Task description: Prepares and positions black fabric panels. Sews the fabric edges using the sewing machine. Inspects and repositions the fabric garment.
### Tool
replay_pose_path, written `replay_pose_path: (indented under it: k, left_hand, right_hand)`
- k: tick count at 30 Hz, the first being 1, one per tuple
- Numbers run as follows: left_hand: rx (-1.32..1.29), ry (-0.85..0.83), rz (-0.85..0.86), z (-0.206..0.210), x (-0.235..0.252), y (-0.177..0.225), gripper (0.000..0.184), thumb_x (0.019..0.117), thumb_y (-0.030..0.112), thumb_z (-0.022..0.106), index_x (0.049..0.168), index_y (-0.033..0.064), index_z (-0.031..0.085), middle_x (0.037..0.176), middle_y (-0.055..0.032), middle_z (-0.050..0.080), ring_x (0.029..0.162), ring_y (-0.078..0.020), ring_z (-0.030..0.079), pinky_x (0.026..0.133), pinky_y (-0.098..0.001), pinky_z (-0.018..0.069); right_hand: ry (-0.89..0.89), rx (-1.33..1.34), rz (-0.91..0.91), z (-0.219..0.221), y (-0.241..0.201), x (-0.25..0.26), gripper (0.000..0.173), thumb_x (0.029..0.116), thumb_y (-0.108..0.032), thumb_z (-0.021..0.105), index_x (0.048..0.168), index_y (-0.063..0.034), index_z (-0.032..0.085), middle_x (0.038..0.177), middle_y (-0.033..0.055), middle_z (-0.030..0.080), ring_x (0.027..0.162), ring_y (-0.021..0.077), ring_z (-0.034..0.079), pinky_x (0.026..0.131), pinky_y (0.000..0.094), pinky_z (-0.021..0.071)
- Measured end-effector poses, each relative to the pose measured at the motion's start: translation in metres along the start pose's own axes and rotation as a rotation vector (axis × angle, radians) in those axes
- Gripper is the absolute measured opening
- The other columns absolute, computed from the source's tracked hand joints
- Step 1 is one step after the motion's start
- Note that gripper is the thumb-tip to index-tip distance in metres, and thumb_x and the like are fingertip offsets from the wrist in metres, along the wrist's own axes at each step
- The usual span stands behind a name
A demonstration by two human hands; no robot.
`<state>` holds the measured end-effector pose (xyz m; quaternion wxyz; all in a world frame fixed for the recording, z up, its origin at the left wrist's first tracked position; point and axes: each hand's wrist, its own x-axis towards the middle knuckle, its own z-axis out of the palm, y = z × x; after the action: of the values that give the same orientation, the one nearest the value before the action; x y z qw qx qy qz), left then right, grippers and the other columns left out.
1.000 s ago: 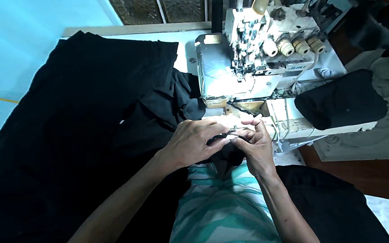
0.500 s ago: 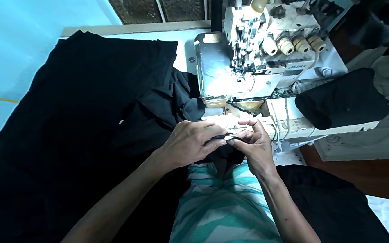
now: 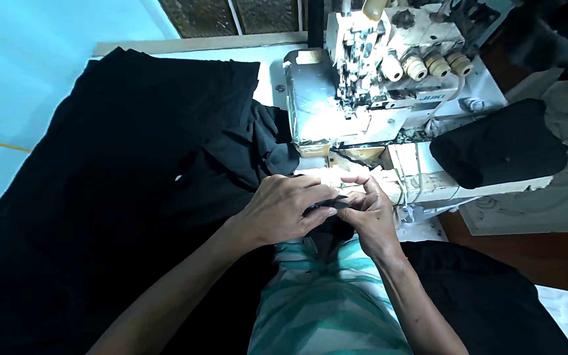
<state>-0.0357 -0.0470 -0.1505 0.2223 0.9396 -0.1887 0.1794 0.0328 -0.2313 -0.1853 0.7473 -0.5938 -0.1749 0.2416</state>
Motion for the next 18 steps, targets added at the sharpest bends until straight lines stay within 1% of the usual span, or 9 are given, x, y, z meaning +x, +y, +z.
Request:
replay_pose_path:
  k: [4,6,8,10,12,14,16,18]
  left_hand:
    - [-0.025,-0.026,0.021,0.003,0.002,0.004,0.024,0.0934,0.026,0.061,0.102,0.012,0.079,0.072,0.0015,0.059,0.058,-0.0089,0.055,0.049,-0.0256,0.0408]
    - [-0.019,-0.021,0.035,0.004,0.001,0.004,0.027,0.0966,0.028,0.059,0.104,0.0115,0.079,0.071,0.0013,0.058,0.057,-0.0093,0.054,0.048,-0.0259,0.0401]
    - [-0.007,-0.014,0.057,0.004,-0.001,0.004,0.031,0.1,0.029,0.055,0.107,0.0107,0.079,0.07,0.0011,0.054,0.055,-0.0097,0.05,0.047,-0.0256,0.0371]
    - [0.004,-0.001,0.085,0.005,-0.003,0.003,0.032,0.1015,0.028,0.054,0.107,0.0091,0.079,0.068,0.0006,0.052,0.053,-0.0101,0.048,0.046,-0.0253,0.0348]
    - [0.011,0.018,0.107,0.005,-0.005,0.002,0.03,0.1015,0.025,0.054,0.106,0.0082,0.079,0.066,0.0002,0.052,0.051,-0.0104,0.047,0.045,-0.0251,0.0338]
    - [0.016,0.028,0.112,0.004,-0.008,0.001,0.028,0.1013,0.022,0.056,0.103,0.008,0.079,0.066,0.0,0.052,0.051,-0.0105,0.046,0.045,-0.0248,0.0336]
    - [0.01,0.033,0.104,0.004,-0.009,0.0,0.026,0.1005,0.019,0.056,0.102,0.0076,0.08,0.066,-0.0003,0.052,0.05,-0.0107,0.046,0.044,-0.025,0.0335]
    - [-0.014,0.037,0.075,0.004,-0.011,-0.002,0.026,0.1002,0.018,0.056,0.102,0.0066,0.079,0.067,-0.0009,0.054,0.052,-0.0111,0.048,0.046,-0.0252,0.0356]
  right_hand:
    - [-0.012,-0.003,-0.003,0.001,0.001,-0.003,0.054,0.0746,0.015,0.069,0.12,-0.0116,0.058,0.078,-0.0022,0.074,0.068,0.0024,0.07,0.066,0.0181,0.0582]
    - [-0.021,-0.016,-0.008,0.0,0.001,-0.004,0.056,0.0748,0.015,0.069,0.123,-0.0114,0.058,0.079,-0.0027,0.074,0.07,0.002,0.07,0.067,0.018,0.0582]
    - [-0.025,-0.02,-0.007,0.0,0.0,-0.004,0.057,0.0749,0.015,0.069,0.125,-0.0103,0.058,0.08,-0.0026,0.074,0.07,0.002,0.07,0.068,0.0179,0.0583]
    - [-0.03,-0.024,-0.01,0.0,0.001,-0.004,0.057,0.075,0.015,0.069,0.125,-0.0099,0.058,0.078,-0.0036,0.074,0.068,0.001,0.069,0.068,0.0171,0.0578]
    - [-0.034,-0.034,-0.018,0.0,0.002,-0.003,0.057,0.0754,0.014,0.07,0.126,-0.0094,0.058,0.074,-0.0048,0.072,0.066,0.0002,0.068,0.067,0.0169,0.0573]
    - [-0.032,-0.041,-0.016,0.001,0.003,-0.001,0.058,0.0759,0.015,0.07,0.127,-0.009,0.057,0.074,-0.0041,0.072,0.067,0.0007,0.068,0.067,0.0173,0.0576]
    - [-0.045,-0.047,-0.015,0.0,0.003,-0.002,0.057,0.079,0.015,0.069,0.129,-0.0085,0.056,0.077,-0.0029,0.074,0.07,0.0014,0.07,0.071,0.0181,0.0582]
    - [-0.089,-0.069,-0.027,-0.003,0.004,-0.002,0.051,0.0864,0.011,0.064,0.133,-0.0084,0.054,0.083,-0.0033,0.075,0.076,0.0004,0.07,0.075,0.0176,0.0575]
